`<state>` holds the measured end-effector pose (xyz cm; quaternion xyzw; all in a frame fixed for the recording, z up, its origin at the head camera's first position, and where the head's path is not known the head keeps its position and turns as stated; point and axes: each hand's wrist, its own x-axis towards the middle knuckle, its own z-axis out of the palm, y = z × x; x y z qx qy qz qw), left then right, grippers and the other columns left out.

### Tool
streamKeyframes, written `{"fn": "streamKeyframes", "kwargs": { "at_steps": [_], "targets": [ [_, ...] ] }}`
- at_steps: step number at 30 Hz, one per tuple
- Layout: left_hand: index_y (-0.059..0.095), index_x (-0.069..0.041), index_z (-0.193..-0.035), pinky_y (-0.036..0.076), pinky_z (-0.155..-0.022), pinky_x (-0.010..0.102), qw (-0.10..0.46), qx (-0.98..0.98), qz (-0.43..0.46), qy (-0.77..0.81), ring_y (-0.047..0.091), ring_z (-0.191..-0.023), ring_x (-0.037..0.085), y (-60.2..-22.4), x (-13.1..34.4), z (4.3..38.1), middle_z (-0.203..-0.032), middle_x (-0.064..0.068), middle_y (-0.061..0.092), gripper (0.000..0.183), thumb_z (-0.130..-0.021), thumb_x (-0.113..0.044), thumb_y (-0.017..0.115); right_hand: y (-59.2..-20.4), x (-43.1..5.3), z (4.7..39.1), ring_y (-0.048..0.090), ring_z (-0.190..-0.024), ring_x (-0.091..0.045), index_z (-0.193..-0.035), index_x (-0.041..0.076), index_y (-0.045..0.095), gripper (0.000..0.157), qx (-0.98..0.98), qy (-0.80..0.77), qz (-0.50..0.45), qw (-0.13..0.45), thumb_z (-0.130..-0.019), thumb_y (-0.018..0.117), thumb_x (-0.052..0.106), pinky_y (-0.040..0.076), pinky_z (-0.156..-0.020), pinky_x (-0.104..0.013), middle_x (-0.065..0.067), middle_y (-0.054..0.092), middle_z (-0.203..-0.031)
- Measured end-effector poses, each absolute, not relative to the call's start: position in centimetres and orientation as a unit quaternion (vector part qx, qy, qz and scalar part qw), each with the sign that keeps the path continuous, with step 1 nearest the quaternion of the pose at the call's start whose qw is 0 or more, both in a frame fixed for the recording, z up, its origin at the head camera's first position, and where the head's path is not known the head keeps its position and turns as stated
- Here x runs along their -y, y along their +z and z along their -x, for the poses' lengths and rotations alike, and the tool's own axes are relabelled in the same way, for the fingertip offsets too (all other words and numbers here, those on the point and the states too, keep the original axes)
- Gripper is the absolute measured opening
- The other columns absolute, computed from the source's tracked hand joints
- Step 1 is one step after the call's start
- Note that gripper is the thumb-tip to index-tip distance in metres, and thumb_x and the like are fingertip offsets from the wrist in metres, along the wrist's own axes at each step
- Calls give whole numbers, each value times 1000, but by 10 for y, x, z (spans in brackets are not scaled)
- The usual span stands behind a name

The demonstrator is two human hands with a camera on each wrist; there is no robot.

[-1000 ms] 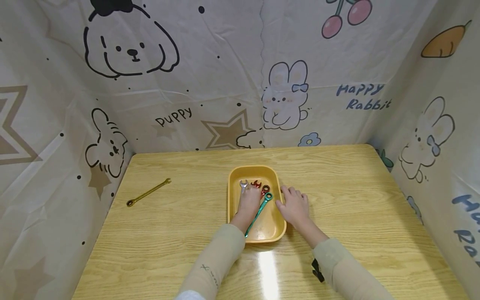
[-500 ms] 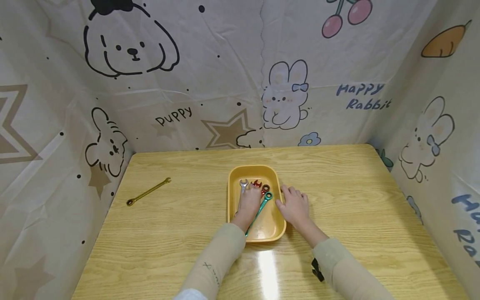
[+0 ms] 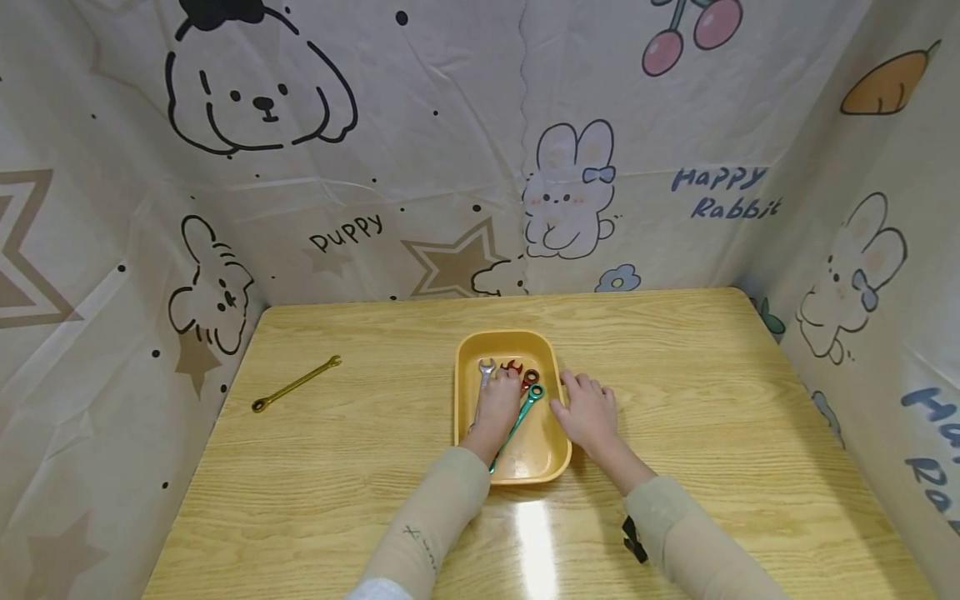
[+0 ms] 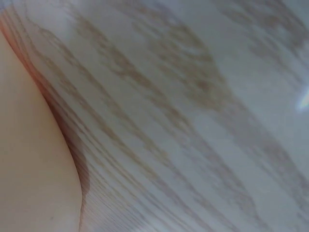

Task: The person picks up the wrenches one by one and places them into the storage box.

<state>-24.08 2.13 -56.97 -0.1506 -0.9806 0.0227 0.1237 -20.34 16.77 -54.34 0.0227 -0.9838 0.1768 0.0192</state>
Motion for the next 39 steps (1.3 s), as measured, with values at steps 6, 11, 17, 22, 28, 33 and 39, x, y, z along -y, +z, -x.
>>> {"fn": "streamKeyframes", "kwargs": {
  "at_steps": [6, 11, 17, 22, 28, 33, 39],
  "targets": [
    [62, -4, -95, 51, -59, 23, 129, 979, 155, 21, 59, -72, 14, -568, -20, 241, -82, 6, 63, 13, -88, -14, 54, -544, -168, 204, 48, -106, -34, -127, 12, 47, 47, 983, 178, -23, 21, -86, 51, 34, 30, -92, -54, -16, 54, -115],
    [63, -6, -93, 51, -60, 24, 131, 979, 155, 24, 58, -72, 14, -567, -19, 240, -81, 4, 62, 16, -89, -19, 56, -543, -167, 203, 48, -105, -34, -127, 12, 47, 46, 983, 178, -23, 20, -86, 51, 34, 30, -91, -53, -15, 54, -114],
    [63, -4, -89, 51, -61, 26, 129, 982, 138, -8, 60, -70, 17, -567, -20, 242, -77, 6, 61, 18, -89, -21, 57, -543, -168, 203, 49, -104, -34, -126, 11, 48, 46, 983, 182, -25, 23, -86, 51, 33, 30, -91, -53, -16, 54, -114],
    [63, -3, -85, 52, -55, 27, 126, 984, 117, -54, 61, -69, 19, -566, -19, 242, -76, 9, 61, 18, -89, -20, 58, -543, -167, 203, 49, -105, -34, -126, 11, 48, 46, 983, 178, -24, 22, -86, 50, 34, 30, -91, -53, -16, 55, -114],
    [65, -2, -88, 52, -53, 28, 125, 981, 115, -95, 62, -70, 22, -560, -18, 241, -78, 11, 62, 19, -88, -21, 60, -542, -167, 203, 49, -105, -34, -127, 11, 48, 47, 983, 179, -25, 21, -86, 50, 34, 30, -91, -53, -16, 55, -114],
    [66, -3, -88, 53, -56, 28, 142, 979, 120, -86, 63, -78, 26, -555, -16, 241, -84, 13, 63, 21, -87, -23, 60, -543, -167, 203, 49, -105, -34, -127, 11, 47, 47, 984, 176, -25, 21, -86, 50, 35, 30, -91, -53, -16, 55, -115],
    [65, -7, -93, 53, -59, 32, 141, 978, 115, -105, 61, -86, 28, -548, -10, 242, -89, 10, 63, 19, -86, -24, 61, -543, -168, 202, 49, -104, -35, -125, 11, 48, 46, 984, 174, -27, 29, -85, 52, 34, 31, -90, -53, -16, 55, -113]
  ]
}}
